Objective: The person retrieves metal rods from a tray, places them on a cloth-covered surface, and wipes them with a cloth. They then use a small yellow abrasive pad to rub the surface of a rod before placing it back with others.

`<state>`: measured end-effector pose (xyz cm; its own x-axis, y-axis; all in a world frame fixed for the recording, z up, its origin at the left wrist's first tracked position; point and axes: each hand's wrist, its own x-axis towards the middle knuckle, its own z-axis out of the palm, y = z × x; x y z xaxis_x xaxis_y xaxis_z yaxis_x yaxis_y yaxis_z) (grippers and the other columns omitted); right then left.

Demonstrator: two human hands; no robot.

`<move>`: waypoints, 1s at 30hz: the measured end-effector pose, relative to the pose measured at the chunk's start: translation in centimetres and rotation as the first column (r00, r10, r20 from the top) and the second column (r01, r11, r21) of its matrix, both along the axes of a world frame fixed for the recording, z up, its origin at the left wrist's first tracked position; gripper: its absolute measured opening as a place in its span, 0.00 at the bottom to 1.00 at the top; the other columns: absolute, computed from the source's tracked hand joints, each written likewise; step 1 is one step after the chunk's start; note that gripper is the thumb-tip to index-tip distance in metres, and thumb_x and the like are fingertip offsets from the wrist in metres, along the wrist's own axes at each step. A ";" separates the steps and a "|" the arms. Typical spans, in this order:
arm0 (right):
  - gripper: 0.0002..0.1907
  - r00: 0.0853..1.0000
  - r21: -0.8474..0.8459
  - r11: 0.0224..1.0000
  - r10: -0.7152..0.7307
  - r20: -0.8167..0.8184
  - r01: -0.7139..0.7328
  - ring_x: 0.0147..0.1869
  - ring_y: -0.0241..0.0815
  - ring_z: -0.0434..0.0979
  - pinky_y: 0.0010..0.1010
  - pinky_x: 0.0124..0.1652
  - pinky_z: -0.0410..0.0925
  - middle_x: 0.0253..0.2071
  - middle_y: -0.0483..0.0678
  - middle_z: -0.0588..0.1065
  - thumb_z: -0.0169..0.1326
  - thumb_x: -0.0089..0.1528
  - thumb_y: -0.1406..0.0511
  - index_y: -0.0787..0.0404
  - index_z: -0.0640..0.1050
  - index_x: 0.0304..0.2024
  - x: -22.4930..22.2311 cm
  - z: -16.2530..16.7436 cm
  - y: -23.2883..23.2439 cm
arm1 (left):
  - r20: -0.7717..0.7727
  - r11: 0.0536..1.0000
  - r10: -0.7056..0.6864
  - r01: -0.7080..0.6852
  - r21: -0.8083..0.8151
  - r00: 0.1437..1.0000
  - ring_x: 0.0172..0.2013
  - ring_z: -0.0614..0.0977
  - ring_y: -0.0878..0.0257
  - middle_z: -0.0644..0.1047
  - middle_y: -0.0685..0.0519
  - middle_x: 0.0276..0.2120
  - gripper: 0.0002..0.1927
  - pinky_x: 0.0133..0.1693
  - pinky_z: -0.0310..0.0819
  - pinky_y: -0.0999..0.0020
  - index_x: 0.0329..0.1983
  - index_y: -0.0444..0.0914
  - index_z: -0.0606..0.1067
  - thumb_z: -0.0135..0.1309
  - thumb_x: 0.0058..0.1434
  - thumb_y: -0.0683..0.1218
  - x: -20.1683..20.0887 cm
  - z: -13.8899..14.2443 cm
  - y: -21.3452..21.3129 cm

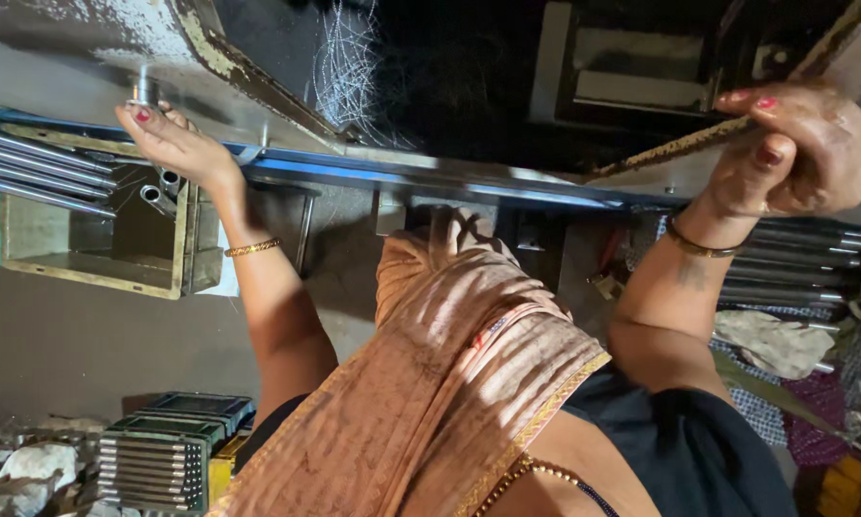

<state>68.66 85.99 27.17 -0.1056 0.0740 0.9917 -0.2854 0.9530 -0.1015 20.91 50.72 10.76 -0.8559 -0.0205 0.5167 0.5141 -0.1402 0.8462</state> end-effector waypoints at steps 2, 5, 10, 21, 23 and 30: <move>0.22 0.999 -0.003 0.999 0.045 -0.016 -0.045 0.29 0.54 0.83 0.33 0.31 0.75 0.27 0.63 0.79 0.55 0.75 0.60 0.76 0.79 0.37 -0.1 -0.2 0.0 | -0.012 0.998 0.038 -0.038 -0.051 0.999 0.33 0.64 0.69 0.64 0.57 0.33 0.23 0.34 0.57 0.71 0.45 0.35 0.65 0.37 0.81 0.61 -0.2 -0.3 -0.1; 0.22 0.999 -0.022 0.999 0.046 -0.016 -0.046 0.27 0.56 0.83 0.37 0.30 0.75 0.26 0.64 0.78 0.56 0.74 0.61 0.77 0.79 0.36 -0.2 -0.4 -0.1 | -0.008 0.994 0.066 -0.066 -0.083 0.998 0.30 0.64 0.70 0.64 0.58 0.32 0.24 0.32 0.56 0.72 0.44 0.36 0.65 0.37 0.79 0.61 -0.5 -0.3 0.0; 0.22 0.999 -0.073 0.997 -0.034 -0.006 0.033 0.25 0.56 0.81 0.38 0.28 0.75 0.22 0.63 0.77 0.56 0.70 0.59 0.75 0.79 0.32 -0.1 0.0 -0.3 | 0.026 0.996 0.057 -0.055 -0.063 0.998 0.27 0.62 0.71 0.64 0.58 0.31 0.24 0.29 0.52 0.73 0.42 0.36 0.64 0.36 0.78 0.62 -0.4 0.4 0.2; 0.22 1.000 -0.043 0.999 -0.009 0.006 0.009 0.28 0.52 0.82 0.34 0.31 0.73 0.25 0.61 0.80 0.55 0.73 0.59 0.74 0.80 0.36 -0.4 0.2 -0.6 | -0.012 0.993 0.077 -0.078 -0.092 0.997 0.30 0.61 0.69 0.63 0.58 0.30 0.24 0.32 0.54 0.71 0.43 0.35 0.66 0.36 0.78 0.61 0.0 0.5 0.4; 0.22 1.000 -0.025 1.000 -0.003 0.024 0.003 0.29 0.51 0.83 0.33 0.32 0.74 0.26 0.61 0.80 0.55 0.74 0.59 0.74 0.80 0.36 -0.4 0.4 -0.6 | -0.036 0.990 0.091 -0.094 -0.107 0.995 0.31 0.62 0.69 0.62 0.58 0.31 0.23 0.33 0.56 0.71 0.42 0.36 0.64 0.36 0.80 0.61 -0.2 0.5 0.4; 0.23 0.999 -0.082 0.996 -0.031 0.025 0.033 0.30 0.52 0.84 0.33 0.33 0.74 0.26 0.58 0.79 0.56 0.73 0.57 0.72 0.81 0.35 -0.5 0.6 -1.2 | 0.004 0.992 0.090 -0.090 -0.092 0.996 0.29 0.63 0.70 0.65 0.58 0.32 0.23 0.30 0.53 0.74 0.42 0.36 0.65 0.36 0.78 0.60 -0.2 0.4 0.6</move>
<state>68.15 84.75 27.79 -0.1252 0.1588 0.9793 -0.2516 0.9497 -0.1862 20.66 51.33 11.18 -0.8568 -0.0504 0.5131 0.5144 -0.0150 0.8574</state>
